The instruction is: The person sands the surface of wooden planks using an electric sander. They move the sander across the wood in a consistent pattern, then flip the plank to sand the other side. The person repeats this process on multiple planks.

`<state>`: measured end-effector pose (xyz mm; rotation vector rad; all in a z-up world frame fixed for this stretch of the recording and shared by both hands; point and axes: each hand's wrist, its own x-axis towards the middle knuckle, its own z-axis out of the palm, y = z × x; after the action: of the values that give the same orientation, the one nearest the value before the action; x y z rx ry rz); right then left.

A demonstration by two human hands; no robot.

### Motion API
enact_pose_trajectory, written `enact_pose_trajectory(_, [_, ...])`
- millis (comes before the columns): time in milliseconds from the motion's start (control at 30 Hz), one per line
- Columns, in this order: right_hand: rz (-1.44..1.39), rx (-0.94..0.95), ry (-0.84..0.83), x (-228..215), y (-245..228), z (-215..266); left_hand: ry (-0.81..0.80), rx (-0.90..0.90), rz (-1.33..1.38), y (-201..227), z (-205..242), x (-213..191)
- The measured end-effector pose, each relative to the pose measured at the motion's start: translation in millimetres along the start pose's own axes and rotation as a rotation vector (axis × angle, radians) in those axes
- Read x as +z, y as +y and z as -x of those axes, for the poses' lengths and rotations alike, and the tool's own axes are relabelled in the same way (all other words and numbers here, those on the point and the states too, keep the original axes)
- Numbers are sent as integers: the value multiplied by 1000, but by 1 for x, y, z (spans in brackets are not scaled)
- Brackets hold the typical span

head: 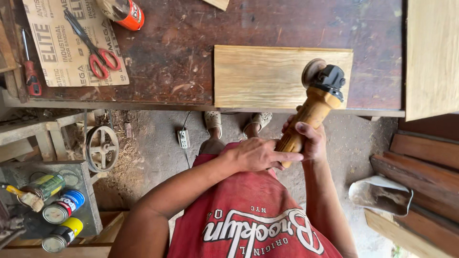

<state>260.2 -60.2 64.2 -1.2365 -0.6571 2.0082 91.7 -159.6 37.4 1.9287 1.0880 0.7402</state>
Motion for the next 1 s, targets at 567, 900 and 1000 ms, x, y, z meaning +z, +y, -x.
enact_pose_trajectory(567, [193,55,30,44,53,37,177,-428,-507,-134,98,-102])
enact_pose_trajectory(900, [462,181,0,32,54,40,29,-568,-316,-200,8,-119])
enact_pose_trajectory(1000, [611,207,-2,46,53,34,154,-658,-214,-213,-28,-132])
